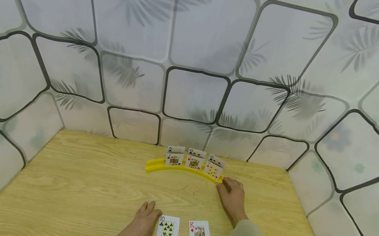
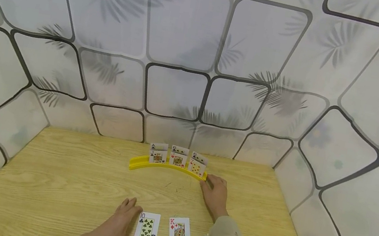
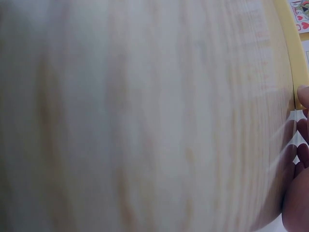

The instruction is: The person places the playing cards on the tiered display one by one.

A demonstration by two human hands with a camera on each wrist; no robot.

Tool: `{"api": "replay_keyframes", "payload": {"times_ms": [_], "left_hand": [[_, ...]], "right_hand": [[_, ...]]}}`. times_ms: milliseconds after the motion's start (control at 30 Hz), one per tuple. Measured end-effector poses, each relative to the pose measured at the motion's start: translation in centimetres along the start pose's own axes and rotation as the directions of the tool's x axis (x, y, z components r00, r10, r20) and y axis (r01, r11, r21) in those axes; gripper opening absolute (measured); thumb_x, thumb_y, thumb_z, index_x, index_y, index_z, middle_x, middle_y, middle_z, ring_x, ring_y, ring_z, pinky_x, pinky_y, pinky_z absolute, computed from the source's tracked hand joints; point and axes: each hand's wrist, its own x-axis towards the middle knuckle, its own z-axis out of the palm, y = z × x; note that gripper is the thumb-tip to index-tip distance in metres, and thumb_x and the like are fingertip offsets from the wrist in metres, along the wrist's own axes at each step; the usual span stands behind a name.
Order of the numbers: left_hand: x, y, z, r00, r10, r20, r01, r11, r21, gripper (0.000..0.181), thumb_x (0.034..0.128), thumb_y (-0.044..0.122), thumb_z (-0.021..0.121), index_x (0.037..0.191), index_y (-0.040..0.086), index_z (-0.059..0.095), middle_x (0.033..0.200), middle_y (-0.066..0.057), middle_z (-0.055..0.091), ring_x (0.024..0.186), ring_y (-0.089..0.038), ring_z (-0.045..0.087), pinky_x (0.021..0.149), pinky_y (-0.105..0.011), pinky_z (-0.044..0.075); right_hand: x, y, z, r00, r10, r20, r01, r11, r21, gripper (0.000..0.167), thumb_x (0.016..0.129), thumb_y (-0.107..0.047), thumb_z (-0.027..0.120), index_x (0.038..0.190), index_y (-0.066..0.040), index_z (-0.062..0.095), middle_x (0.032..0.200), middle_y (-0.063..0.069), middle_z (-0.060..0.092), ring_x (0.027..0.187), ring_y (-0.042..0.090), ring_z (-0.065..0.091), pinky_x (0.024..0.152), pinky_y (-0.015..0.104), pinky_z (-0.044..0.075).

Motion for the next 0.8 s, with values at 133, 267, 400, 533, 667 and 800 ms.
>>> {"api": "replay_keyframes", "payload": {"times_ms": [133, 267, 400, 533, 667, 800], "left_hand": [[0.1, 0.2, -0.1, 1.000, 0.004, 0.009, -0.004, 1.000, -0.013, 0.082, 0.0745, 0.025, 0.094, 0.139, -0.006, 0.054, 0.159, -0.046, 0.029, 0.145, -0.073, 0.022, 0.117, -0.081, 0.023], [0.1, 0.2, -0.2, 1.000, -0.001, 0.015, 0.001, 0.999, -0.034, 0.078, 0.0753, 0.023, 0.094, 0.136, -0.004, 0.053, 0.159, -0.047, 0.027, 0.145, -0.074, 0.020, 0.118, -0.081, 0.022], [0.0, 0.0, 0.0, 0.999, -0.002, -0.037, 0.000, 0.998, -0.063, 0.072, 0.0757, 0.020, 0.094, 0.131, 0.002, 0.050, 0.158, -0.046, 0.030, 0.147, -0.072, 0.020, 0.118, -0.081, 0.020], [0.2, -0.4, 0.1, 0.987, 0.031, -0.156, -0.044, 0.996, -0.083, 0.057, 0.0795, 0.011, 0.090, 0.121, 0.008, 0.051, 0.146, -0.035, 0.053, 0.142, -0.063, 0.042, 0.117, -0.078, 0.030], [0.6, -0.7, 0.0, 0.975, 0.083, -0.204, -0.110, 0.986, -0.123, 0.042, 0.0878, 0.003, 0.080, 0.118, 0.010, 0.051, 0.126, -0.019, 0.075, 0.124, -0.044, 0.068, 0.111, -0.065, 0.047], [0.8, -0.9, -0.3, 0.980, 0.086, -0.177, -0.120, 0.974, -0.191, 0.038, 0.0928, 0.002, 0.075, 0.122, 0.011, 0.052, 0.110, -0.003, 0.082, 0.113, -0.028, 0.075, 0.106, -0.059, 0.052]], "right_hand": [[0.0, 0.0, 0.0, 1.000, 0.007, 0.004, -0.007, 1.000, -0.002, 0.047, 0.099, -0.023, 0.075, 0.135, 0.006, 0.066, 0.141, 0.026, 0.064, 0.136, 0.044, 0.050, 0.117, 0.061, 0.042], [-0.1, -0.1, -0.1, 1.000, 0.000, 0.003, 0.000, 1.000, -0.002, 0.047, 0.100, -0.023, 0.074, 0.136, 0.006, 0.066, 0.141, 0.027, 0.064, 0.136, 0.045, 0.050, 0.116, 0.062, 0.041], [-0.1, -0.1, -0.1, 1.000, 0.003, 0.011, -0.003, 1.000, 0.003, 0.048, 0.100, -0.023, 0.073, 0.137, 0.006, 0.065, 0.142, 0.027, 0.063, 0.137, 0.045, 0.049, 0.117, 0.063, 0.041], [-0.1, -0.1, 0.0, 1.000, 0.005, 0.015, -0.005, 1.000, 0.004, 0.048, 0.100, -0.022, 0.073, 0.137, 0.006, 0.064, 0.142, 0.027, 0.063, 0.137, 0.045, 0.049, 0.117, 0.062, 0.041], [-0.1, -0.2, 0.0, 1.000, -0.015, -0.003, 0.015, 1.000, 0.002, 0.047, 0.099, -0.021, 0.074, 0.136, 0.007, 0.065, 0.141, 0.028, 0.064, 0.136, 0.046, 0.051, 0.116, 0.063, 0.042], [-0.2, -0.3, -0.1, 1.000, -0.021, -0.010, 0.021, 1.000, 0.007, 0.046, 0.099, -0.020, 0.074, 0.135, 0.007, 0.066, 0.140, 0.028, 0.065, 0.134, 0.046, 0.051, 0.115, 0.063, 0.042]]}}
